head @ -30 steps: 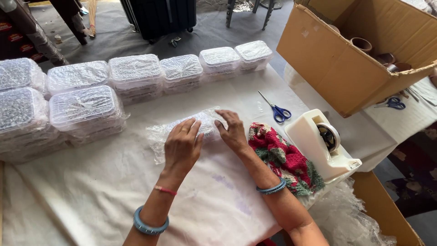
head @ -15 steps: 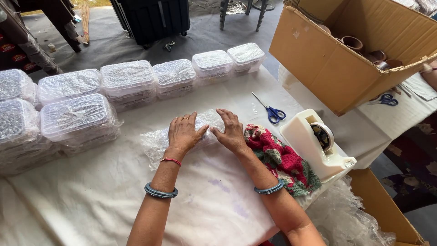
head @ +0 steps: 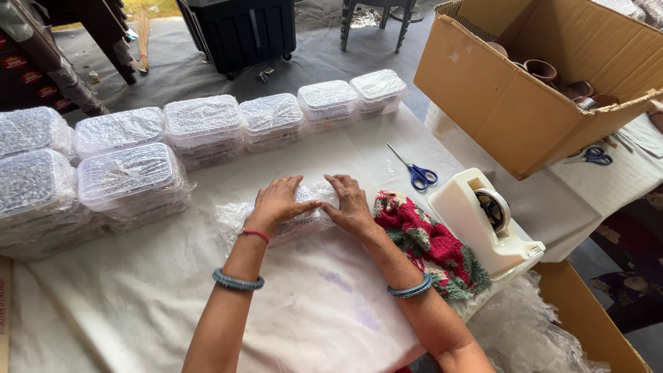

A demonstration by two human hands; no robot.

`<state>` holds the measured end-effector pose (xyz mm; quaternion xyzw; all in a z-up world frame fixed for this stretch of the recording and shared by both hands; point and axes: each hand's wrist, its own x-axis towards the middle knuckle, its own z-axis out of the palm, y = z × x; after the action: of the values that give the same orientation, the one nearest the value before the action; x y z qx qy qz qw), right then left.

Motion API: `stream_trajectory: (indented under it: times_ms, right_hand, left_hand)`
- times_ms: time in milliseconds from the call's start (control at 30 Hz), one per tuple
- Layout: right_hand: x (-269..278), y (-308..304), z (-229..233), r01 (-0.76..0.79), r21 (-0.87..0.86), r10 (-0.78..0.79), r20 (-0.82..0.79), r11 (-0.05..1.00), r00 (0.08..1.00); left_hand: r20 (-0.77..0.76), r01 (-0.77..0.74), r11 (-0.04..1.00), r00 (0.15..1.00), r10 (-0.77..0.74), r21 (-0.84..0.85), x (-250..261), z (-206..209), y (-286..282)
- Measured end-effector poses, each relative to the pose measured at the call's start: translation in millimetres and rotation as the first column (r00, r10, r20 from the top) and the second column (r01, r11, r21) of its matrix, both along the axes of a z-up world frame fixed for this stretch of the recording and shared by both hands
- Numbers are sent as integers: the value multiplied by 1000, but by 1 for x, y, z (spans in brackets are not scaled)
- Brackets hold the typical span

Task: The person wraps a small plastic container with bubble wrap and secures it with clear packing tape. They then place the wrapped container on a stack of similar items on the table.

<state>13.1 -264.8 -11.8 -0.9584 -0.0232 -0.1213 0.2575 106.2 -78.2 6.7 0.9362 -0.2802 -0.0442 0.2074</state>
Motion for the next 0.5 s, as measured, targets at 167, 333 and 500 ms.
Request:
stream_trajectory:
  times_ms: [167, 333, 500]
  right_hand:
    - [1, -5, 3, 228, 13, -226, -83, 974, 971]
    - [1, -3, 11, 284, 202, -273, -81, 937, 959]
    - [10, -7, -6, 182, 441, -209, 12, 879, 978]
  left_hand:
    - [-220, 77, 992, 974, -54, 96, 28, 7, -7]
    - [-311, 70, 991, 950, -32, 111, 18, 29, 1]
    - [-250, 8, 1000, 968, -8, 0, 16, 22, 15]
